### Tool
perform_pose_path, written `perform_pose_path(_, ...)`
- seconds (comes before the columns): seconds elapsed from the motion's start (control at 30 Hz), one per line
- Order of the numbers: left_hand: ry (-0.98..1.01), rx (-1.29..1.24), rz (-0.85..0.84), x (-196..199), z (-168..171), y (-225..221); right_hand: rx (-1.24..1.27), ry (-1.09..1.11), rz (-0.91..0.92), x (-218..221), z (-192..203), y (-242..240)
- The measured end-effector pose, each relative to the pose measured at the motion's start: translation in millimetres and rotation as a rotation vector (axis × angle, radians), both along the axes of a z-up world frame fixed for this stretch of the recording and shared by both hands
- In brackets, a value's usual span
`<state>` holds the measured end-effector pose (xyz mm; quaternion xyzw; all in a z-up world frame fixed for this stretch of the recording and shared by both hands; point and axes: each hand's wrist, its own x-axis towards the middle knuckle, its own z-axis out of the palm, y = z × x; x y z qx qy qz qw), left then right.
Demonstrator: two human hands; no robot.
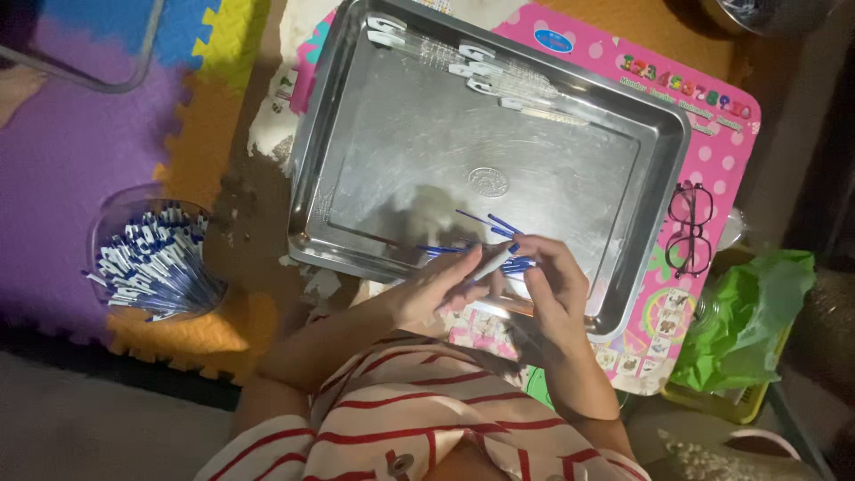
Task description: The person assembles pens by inserting ink cartridges into pen bodies and attaching the caps by hand.
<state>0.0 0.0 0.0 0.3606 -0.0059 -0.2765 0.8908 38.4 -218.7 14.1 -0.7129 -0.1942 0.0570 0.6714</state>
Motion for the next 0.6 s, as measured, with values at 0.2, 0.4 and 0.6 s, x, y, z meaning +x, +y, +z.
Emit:
perform_pose_path(0.2, -0.175, 0.126, 0.023, -2.4, -38.9, -17.6, 0.119, 0.141, 0.029, -6.0, 22.7, 44.3)
perform_pose_path(0.4, -0.400, 0.586, 0.158, 1.9, -51.3, -1.6, 0.827, 0.383, 0.099, 17.9, -22.8, -1.5)
perform_pose_path(0.6, -0.538, 0.799, 0.354, -16.1, -57.6, -2.0, 0.946, 0.740, 0.188, 16.5, -20.3, -1.9)
